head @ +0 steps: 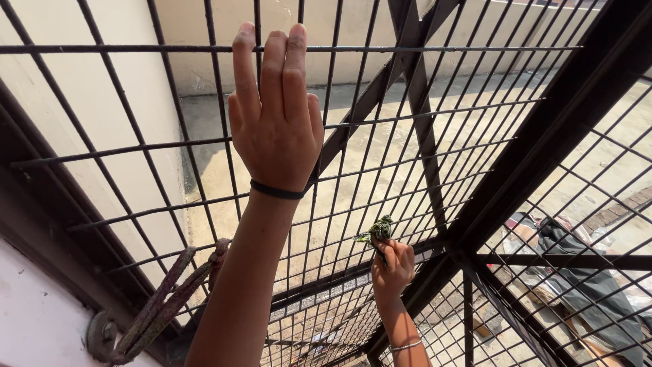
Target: The person wipes the metal window grille with a cloth, moving methodically across the bars and grid. The hands remain in frame throughout, using the cloth to rub the surface of the grille.
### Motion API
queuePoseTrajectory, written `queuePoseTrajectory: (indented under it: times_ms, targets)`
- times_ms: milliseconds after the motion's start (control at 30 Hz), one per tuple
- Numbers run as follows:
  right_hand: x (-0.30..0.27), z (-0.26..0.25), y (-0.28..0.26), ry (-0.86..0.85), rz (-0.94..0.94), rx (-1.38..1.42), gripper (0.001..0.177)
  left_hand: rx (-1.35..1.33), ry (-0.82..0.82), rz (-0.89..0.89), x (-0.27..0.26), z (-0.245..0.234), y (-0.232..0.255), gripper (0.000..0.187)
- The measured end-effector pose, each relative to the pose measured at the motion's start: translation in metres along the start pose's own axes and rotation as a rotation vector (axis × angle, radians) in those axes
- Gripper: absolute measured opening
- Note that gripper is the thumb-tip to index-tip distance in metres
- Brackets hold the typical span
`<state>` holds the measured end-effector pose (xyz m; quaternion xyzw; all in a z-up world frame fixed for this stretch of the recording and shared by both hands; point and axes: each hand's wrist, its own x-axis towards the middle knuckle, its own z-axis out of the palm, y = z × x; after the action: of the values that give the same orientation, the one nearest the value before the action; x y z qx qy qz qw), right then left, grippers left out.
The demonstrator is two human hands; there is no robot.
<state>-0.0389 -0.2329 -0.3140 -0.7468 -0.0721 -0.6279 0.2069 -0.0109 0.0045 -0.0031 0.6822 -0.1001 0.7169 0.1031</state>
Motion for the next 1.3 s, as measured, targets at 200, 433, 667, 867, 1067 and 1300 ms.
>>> queuePoseTrajectory:
  times_ms: [200,433,667,867,1067,1300]
  targets:
    - [-0.054,0.01,0.014,-0.168,0.192,-0.1,0.018,-0.007,-0.001,-0.004,0.004,-0.004,0.001,0.054]
    - [-0.036,-0.003,0.01,-0.263,0.2,-0.021,0.021,-0.008,0.001,-0.003,0.005,-0.004,-0.001,0.052]
    - [-0.06,-0.012,0.012,-0.383,0.126,-0.049,0.023,-0.011,0.008,-0.004,0.0,0.0,-0.005,0.05]
    - [-0.099,-0.043,0.033,-0.227,0.499,0.101,0.016,-0.038,0.045,-0.023,0.008,-0.001,-0.002,0.044]
    - [0.11,-0.058,0.004,0.024,0.114,0.076,0.018,0.01,0.026,-0.029,0.007,0.0,-0.001,0.045]
    - [0.214,0.002,-0.076,0.125,-0.112,0.043,0.033,0.019,0.02,-0.007,0.005,-0.001,-0.004,0.049]
